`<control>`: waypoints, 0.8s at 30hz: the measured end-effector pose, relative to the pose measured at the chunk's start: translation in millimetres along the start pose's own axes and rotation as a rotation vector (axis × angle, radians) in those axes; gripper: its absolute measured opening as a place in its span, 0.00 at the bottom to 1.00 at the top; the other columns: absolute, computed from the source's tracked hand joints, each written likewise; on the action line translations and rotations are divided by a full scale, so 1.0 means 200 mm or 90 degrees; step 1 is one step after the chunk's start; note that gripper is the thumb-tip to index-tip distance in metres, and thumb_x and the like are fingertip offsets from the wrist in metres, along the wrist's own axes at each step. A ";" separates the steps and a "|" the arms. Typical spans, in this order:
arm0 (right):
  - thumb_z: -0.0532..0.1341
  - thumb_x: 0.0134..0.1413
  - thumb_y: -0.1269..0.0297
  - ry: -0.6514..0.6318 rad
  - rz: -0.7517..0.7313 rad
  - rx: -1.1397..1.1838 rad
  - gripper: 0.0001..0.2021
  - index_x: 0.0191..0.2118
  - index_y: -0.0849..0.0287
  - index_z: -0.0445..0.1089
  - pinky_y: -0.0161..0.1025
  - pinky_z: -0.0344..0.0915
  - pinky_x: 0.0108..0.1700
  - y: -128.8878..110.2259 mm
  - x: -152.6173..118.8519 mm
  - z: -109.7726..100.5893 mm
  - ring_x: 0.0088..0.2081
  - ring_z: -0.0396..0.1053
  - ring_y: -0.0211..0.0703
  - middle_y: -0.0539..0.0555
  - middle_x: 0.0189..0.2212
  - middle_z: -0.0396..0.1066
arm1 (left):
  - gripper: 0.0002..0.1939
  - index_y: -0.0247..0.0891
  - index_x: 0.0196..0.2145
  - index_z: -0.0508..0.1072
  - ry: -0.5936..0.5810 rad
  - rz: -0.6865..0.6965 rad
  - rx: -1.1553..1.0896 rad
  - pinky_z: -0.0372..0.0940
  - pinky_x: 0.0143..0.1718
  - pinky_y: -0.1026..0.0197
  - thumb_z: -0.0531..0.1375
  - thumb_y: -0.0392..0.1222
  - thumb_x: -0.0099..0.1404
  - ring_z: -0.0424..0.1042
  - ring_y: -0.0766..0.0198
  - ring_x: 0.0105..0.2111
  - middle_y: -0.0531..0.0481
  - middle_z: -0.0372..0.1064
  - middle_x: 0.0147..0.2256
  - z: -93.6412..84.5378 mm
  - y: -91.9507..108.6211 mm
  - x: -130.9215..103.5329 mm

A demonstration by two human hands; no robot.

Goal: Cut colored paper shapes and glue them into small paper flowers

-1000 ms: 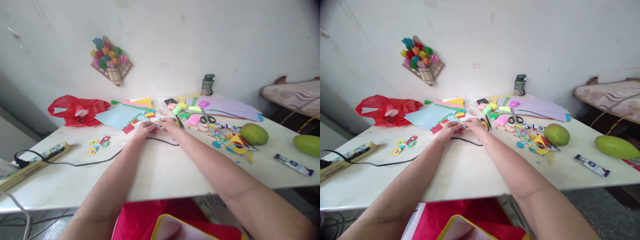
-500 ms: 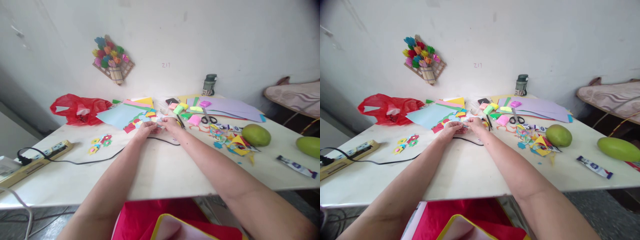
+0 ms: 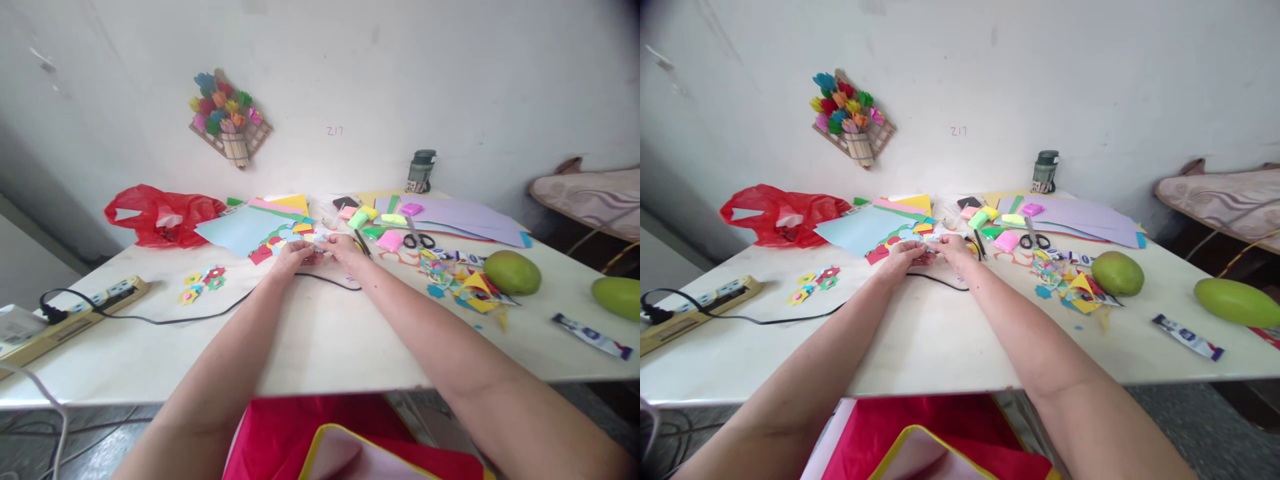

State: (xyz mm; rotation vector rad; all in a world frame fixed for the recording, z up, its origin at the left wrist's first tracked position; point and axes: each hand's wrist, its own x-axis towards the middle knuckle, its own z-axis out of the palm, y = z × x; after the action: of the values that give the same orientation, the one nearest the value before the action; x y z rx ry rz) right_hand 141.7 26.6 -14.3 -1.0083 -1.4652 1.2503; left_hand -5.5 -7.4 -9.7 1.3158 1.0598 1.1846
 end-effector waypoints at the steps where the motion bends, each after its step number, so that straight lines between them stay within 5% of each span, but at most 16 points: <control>1: 0.66 0.31 0.51 0.009 -0.003 0.000 0.18 0.22 0.61 0.65 0.32 0.47 0.21 0.00 0.00 0.00 0.20 0.52 0.31 0.45 0.18 0.61 | 0.16 0.32 0.29 0.72 0.000 0.001 0.002 0.66 0.36 0.58 0.64 0.48 0.47 0.71 0.64 0.26 0.44 0.74 0.29 0.00 0.00 0.00; 9: 0.67 0.29 0.52 0.026 -0.007 0.016 0.17 0.20 0.61 0.64 0.32 0.45 0.20 -0.01 0.01 0.01 0.19 0.51 0.30 0.45 0.17 0.60 | 0.18 0.32 0.28 0.70 -0.002 0.007 -0.001 0.66 0.33 0.59 0.65 0.50 0.46 0.71 0.64 0.25 0.44 0.73 0.27 0.00 -0.01 0.00; 18: 0.64 0.36 0.48 -0.053 0.027 0.043 0.19 0.25 0.61 0.68 0.31 0.51 0.22 0.00 0.00 -0.01 0.26 0.63 0.35 0.50 0.22 0.68 | 0.17 0.32 0.27 0.70 0.012 0.018 0.006 0.66 0.35 0.57 0.65 0.49 0.47 0.71 0.64 0.25 0.46 0.73 0.26 0.00 0.00 0.00; 24: 0.65 0.34 0.53 -0.010 0.021 0.014 0.15 0.25 0.60 0.69 0.32 0.51 0.23 0.04 0.02 0.00 0.23 0.60 0.34 0.48 0.20 0.67 | 0.16 0.32 0.27 0.69 0.002 0.015 0.036 0.66 0.33 0.59 0.64 0.49 0.48 0.71 0.65 0.24 0.46 0.72 0.25 0.00 0.00 0.00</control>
State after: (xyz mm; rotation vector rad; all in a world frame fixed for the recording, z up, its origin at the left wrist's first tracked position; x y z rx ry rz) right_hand 141.3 32.3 -21.0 -1.0142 -1.4496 1.2978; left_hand -4.6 -8.5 -9.6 1.3733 1.0902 1.1826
